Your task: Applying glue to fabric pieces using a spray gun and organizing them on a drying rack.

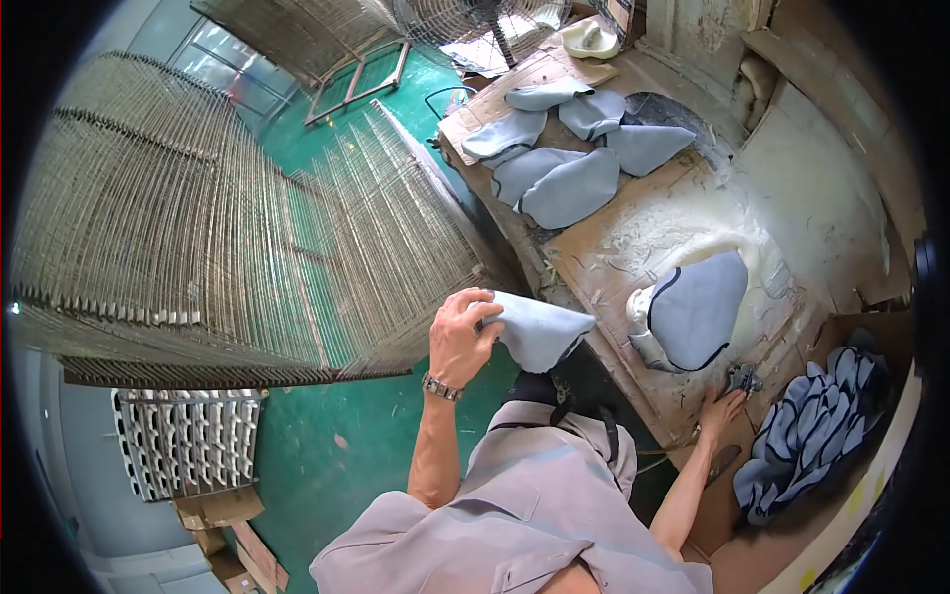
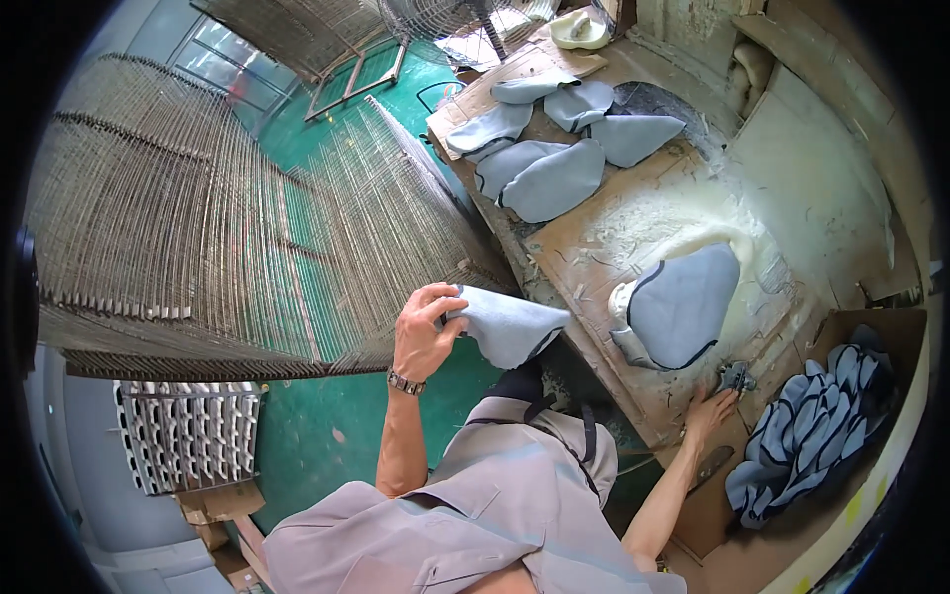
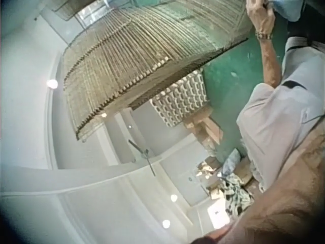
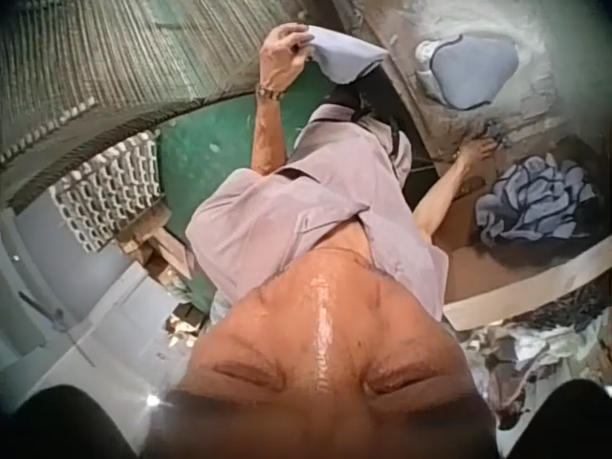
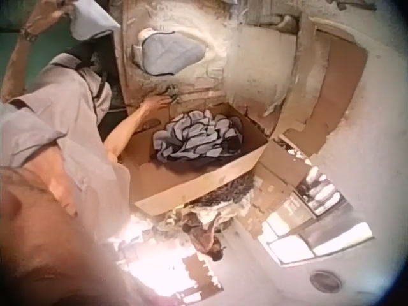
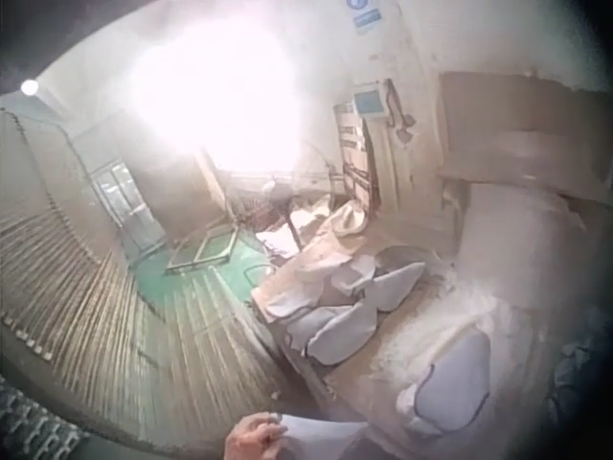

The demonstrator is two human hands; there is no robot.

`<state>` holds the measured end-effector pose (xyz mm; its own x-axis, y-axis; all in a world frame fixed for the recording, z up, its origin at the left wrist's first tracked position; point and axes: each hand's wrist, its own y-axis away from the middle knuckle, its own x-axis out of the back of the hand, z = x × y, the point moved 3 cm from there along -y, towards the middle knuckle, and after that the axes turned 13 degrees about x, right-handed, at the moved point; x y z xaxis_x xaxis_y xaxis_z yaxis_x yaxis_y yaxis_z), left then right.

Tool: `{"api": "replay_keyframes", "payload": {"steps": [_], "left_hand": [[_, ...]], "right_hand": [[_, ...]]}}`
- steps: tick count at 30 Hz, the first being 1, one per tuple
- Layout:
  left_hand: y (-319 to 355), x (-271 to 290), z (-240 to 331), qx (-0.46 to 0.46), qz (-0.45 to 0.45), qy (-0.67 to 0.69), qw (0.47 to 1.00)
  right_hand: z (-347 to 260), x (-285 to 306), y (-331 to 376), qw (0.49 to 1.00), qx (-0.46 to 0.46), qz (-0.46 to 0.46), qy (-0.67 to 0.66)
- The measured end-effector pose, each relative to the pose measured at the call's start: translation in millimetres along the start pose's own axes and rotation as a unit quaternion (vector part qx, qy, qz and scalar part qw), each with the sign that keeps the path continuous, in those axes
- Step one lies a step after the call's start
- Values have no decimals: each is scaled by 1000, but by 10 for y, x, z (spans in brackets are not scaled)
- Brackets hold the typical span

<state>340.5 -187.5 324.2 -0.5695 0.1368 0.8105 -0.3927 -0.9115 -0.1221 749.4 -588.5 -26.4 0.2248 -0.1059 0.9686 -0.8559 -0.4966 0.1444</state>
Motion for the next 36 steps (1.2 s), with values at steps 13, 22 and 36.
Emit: {"api": "replay_keyframes", "payload": {"steps": [13, 22, 36], "left_hand": [[-443, -226, 684, -125, -88, 60, 986], [-851, -389, 1709, -311, -36, 51, 948], [-503, -995, 2670, -354, -209, 160, 898]], "right_hand": [[-838, 1400, 1186, 944, -57, 238, -222], [-667, 3543, 2772, 872, -111, 475, -38], [945, 3314, 3903, 822, -342, 455, 30]]}}
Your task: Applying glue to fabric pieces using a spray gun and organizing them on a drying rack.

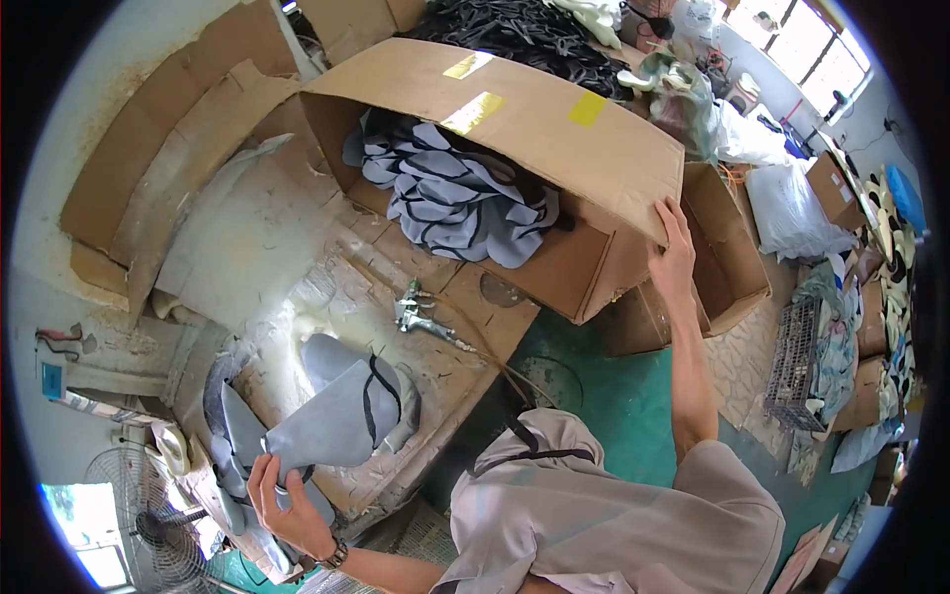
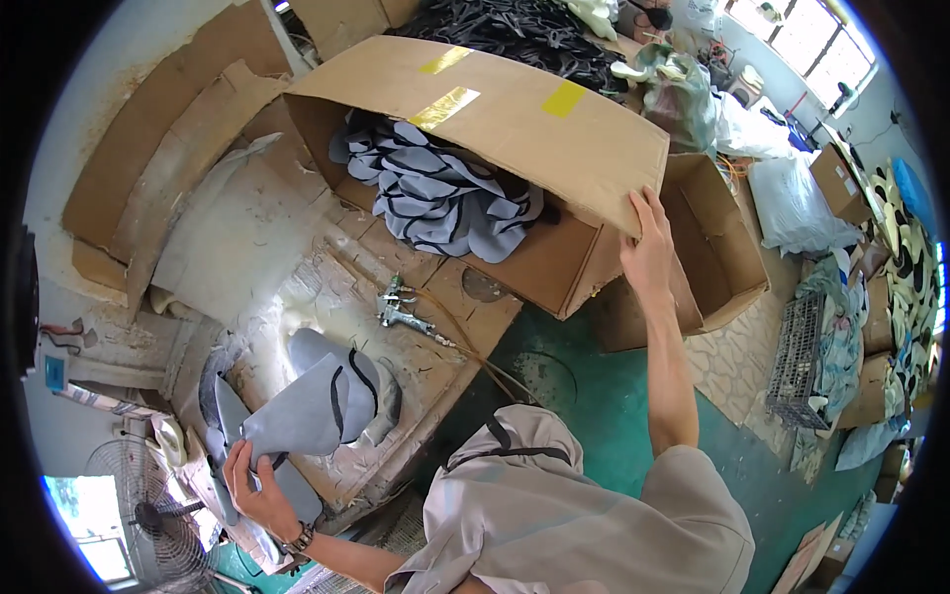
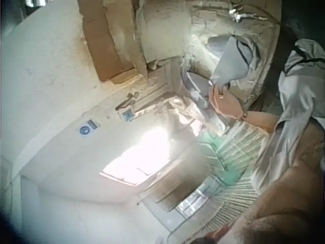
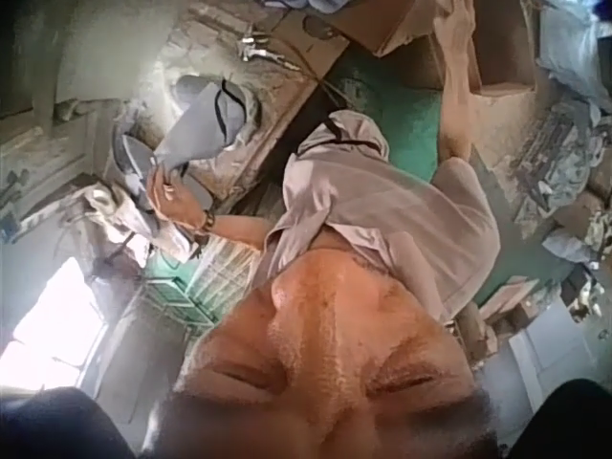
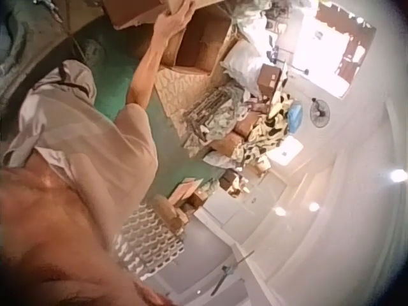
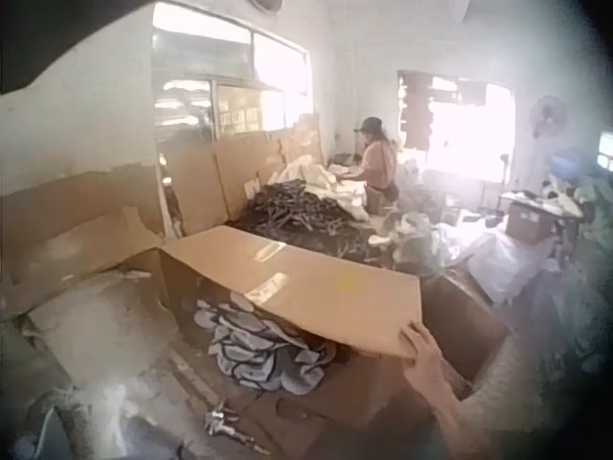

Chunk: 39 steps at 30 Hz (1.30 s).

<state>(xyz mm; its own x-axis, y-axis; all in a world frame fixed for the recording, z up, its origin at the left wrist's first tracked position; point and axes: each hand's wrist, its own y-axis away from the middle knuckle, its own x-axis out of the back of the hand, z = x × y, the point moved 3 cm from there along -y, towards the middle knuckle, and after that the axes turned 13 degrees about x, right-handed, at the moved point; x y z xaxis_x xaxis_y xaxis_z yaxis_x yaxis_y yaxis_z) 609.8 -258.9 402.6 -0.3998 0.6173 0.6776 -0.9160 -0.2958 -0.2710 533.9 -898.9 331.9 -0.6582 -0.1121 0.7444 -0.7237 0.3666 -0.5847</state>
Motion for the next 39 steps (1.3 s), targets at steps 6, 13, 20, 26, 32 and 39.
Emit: {"api": "replay_keyframes", "payload": {"steps": [6, 13, 20, 26, 32, 39], "left_hand": [[-63, -238, 225, -7, -12, -37, 999], [-56, -459, 443, -50, 10, -60, 997], [42, -247, 347, -13, 42, 1, 999], [128, -56, 154, -7, 70, -2, 998], [139, 73, -94, -5, 87, -2, 996], [-3, 228, -328, -4, 124, 7, 992]], "right_hand": [[685, 59, -549, 995, 20, 96, 13], [1104, -48, -605, 997, -33, 11, 65], [705, -164, -226, 991, 104, 38, 74], [64, -425, 314, 984, 133, 104, 58], [373, -355, 113, 980, 145, 124, 57], [236, -469, 282, 984, 114, 114, 78]]}}
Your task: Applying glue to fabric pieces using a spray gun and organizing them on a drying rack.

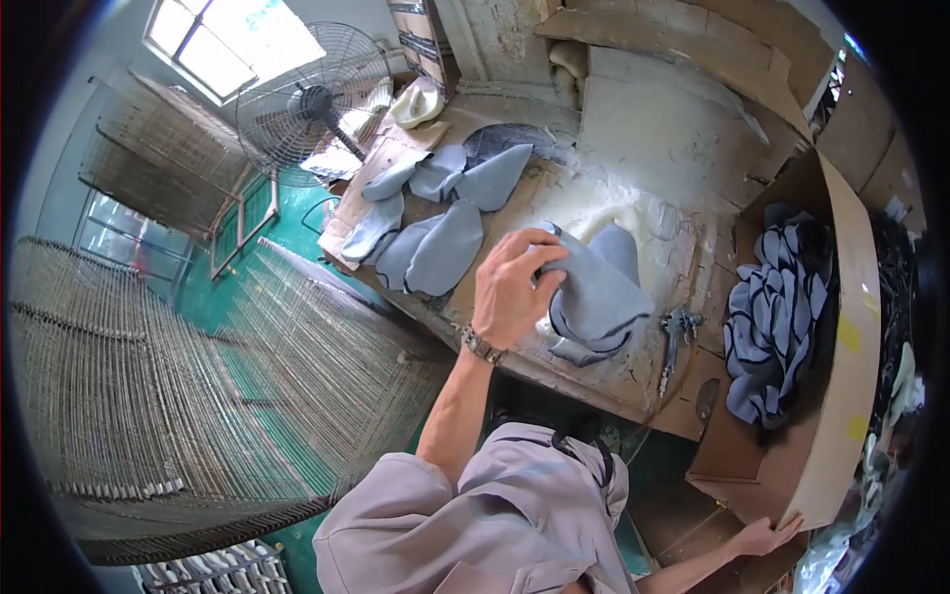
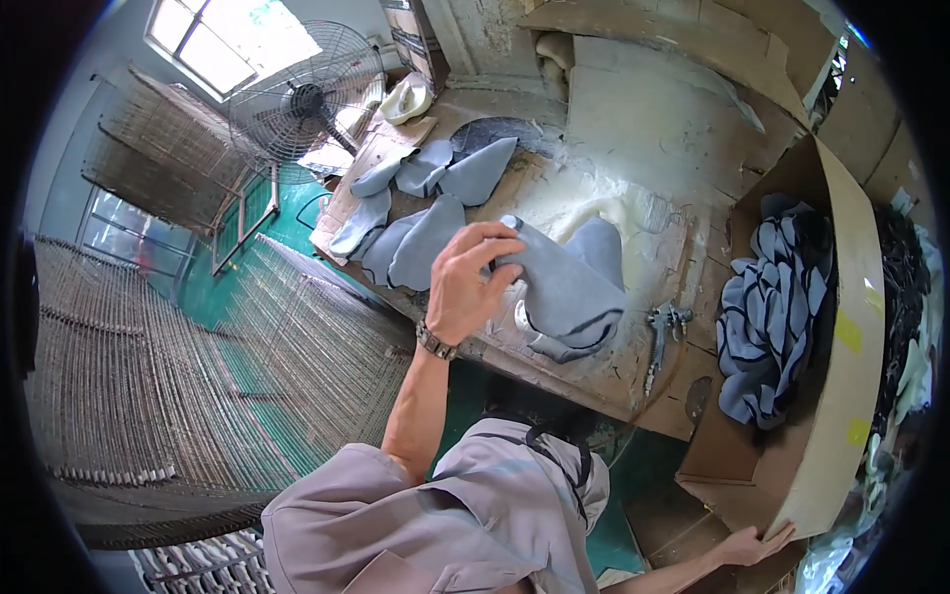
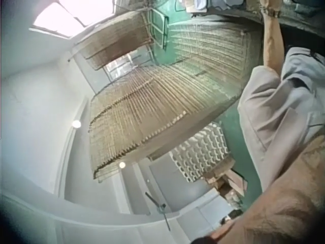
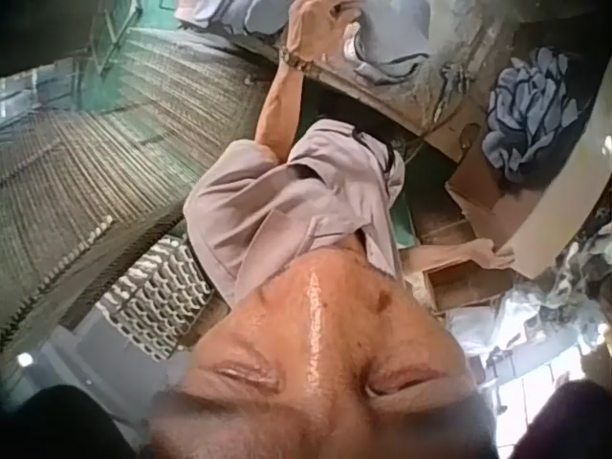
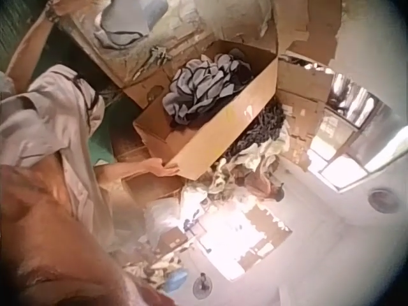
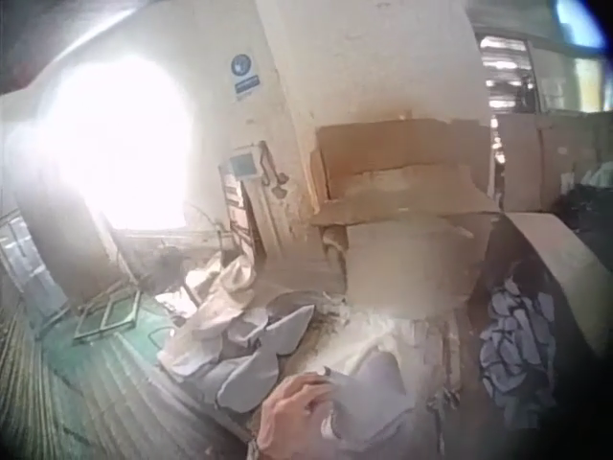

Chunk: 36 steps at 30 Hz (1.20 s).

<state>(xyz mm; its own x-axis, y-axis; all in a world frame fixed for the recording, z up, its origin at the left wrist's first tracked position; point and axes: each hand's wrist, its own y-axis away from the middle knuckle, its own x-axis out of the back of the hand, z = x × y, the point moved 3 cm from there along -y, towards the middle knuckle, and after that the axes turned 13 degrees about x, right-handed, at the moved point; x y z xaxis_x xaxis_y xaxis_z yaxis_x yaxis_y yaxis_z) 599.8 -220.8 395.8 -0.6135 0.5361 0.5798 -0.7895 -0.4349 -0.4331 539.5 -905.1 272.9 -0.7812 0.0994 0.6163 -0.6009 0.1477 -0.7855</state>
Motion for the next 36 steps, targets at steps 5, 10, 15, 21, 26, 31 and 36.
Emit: {"api": "replay_keyframes", "payload": {"steps": [5, 10, 15, 21, 26, 31, 36], "left_hand": [[-220, -70, -168, 33, 4, -26, 999], [-594, -630, 84, -55, -23, -7, 998], [-793, -1305, 411, -57, -41, -17, 997], [-622, -1972, 796, -64, -117, 25, 991], [-334, -2182, 981, -75, -160, 51, 983], [-127, -2133, 1023, -32, -179, 56, 982], [-6, -1976, 1004, -18, -168, 34, 985]], "right_hand": [[-99, 84, -45, 999, 20, 11, -31], [-140, 48, -92, 994, -68, 21, -79], [-377, 175, -178, 992, -104, 7, -70], [-411, 291, -276, 989, -122, -10, -83], [-354, 321, -328, 990, -120, -7, -68], [-330, 303, -409, 987, -138, -2, -84], [-207, 222, -479, 988, -119, 49, -80]]}}
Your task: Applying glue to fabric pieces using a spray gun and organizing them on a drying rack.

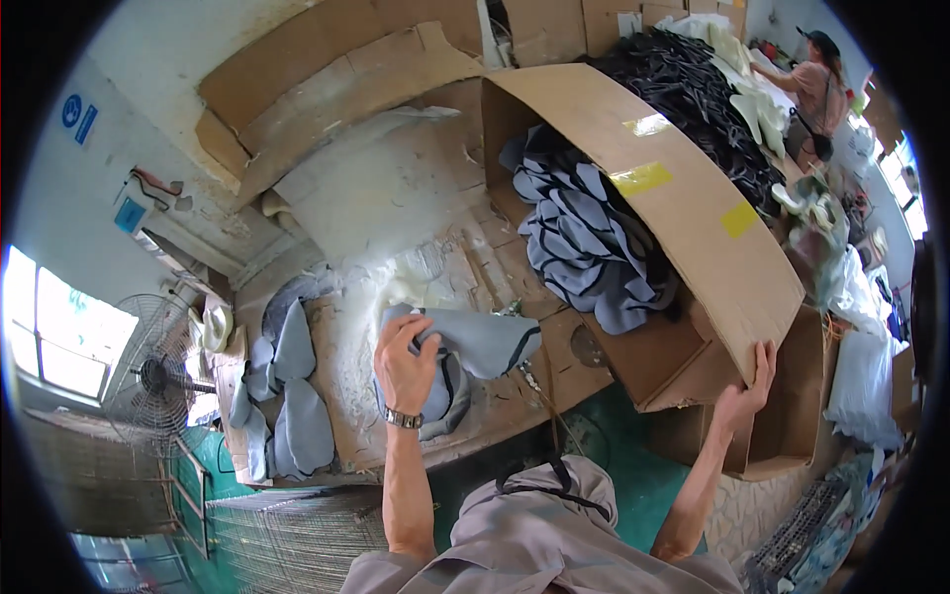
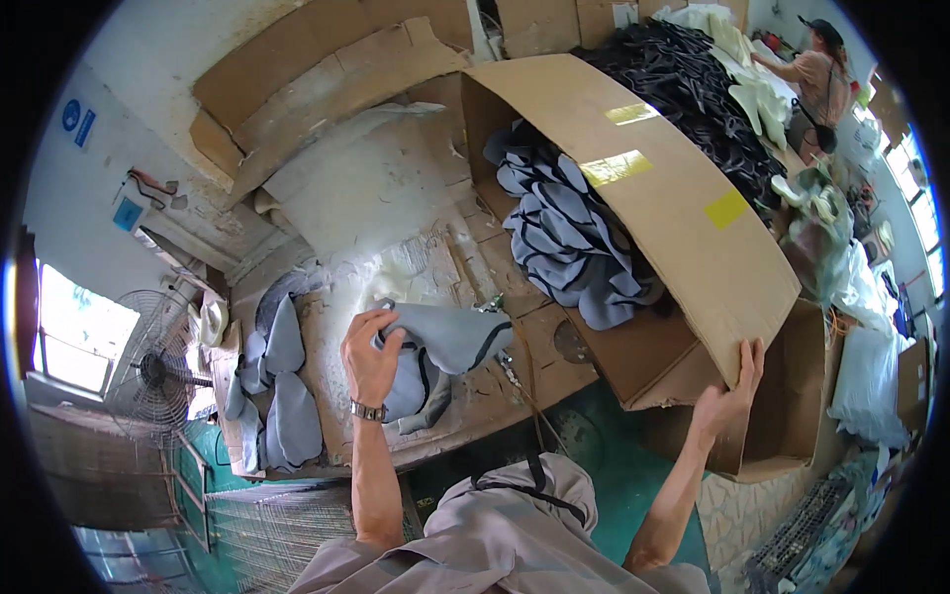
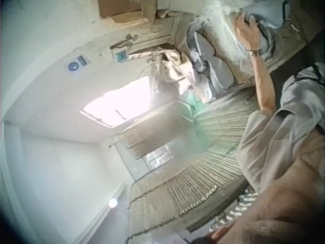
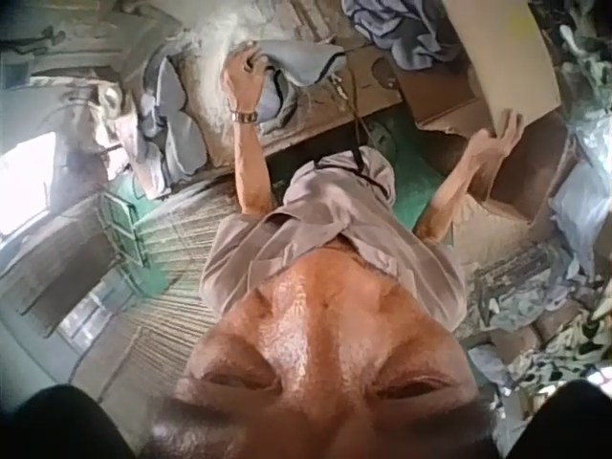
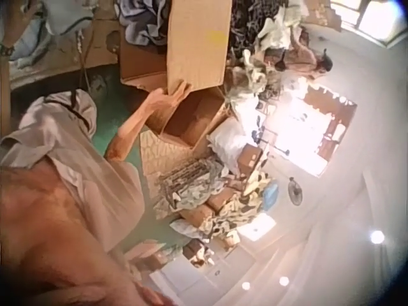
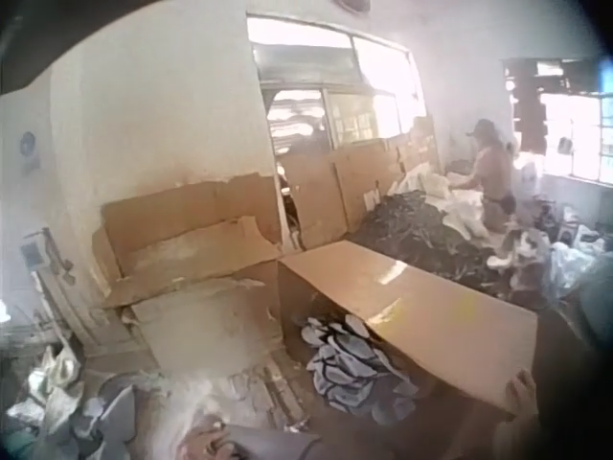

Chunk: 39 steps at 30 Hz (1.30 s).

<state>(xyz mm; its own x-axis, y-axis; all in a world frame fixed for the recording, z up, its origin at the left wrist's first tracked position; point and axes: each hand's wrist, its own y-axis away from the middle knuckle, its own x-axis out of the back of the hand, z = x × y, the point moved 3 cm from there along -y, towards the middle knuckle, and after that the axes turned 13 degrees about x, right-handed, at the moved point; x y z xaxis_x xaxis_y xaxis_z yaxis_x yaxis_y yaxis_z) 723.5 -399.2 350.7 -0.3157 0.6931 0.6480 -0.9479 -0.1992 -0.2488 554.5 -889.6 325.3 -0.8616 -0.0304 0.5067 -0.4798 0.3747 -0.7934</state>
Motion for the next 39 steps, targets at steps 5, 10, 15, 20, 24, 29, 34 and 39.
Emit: {"api": "replay_keyframes", "payload": {"steps": [5, 10, 15, 20, 24, 29, 34, 39], "left_hand": [[145, 25, -46, 28, 6, 12, 1000], [213, 25, -31, 41, 4, 7, 999], [209, 58, 60, 45, 5, 17, 999], [295, 136, 85, 43, 14, 23, 999], [456, 159, -25, 58, -25, 30, 998], [494, 44, -153, 51, -63, 14, 997], [507, -32, -71, 69, -71, -8, 995], [435, -161, 12, 30, -101, -7, 994]], "right_hand": [[237, 45, -180, 998, 9, 6, -57], [357, 3, -553, 994, 39, 1, -103], [671, -169, -1044, 988, 57, -3, -146], [937, -207, -813, 994, 21, 8, -108], [778, -136, -266, 997, -3, -7, -79], [798, -206, -224, 998, -4, -5, -70], [855, -60, -331, 993, -39, -54, -100], [706, 6, -222, 994, -9, -105, -41]]}}
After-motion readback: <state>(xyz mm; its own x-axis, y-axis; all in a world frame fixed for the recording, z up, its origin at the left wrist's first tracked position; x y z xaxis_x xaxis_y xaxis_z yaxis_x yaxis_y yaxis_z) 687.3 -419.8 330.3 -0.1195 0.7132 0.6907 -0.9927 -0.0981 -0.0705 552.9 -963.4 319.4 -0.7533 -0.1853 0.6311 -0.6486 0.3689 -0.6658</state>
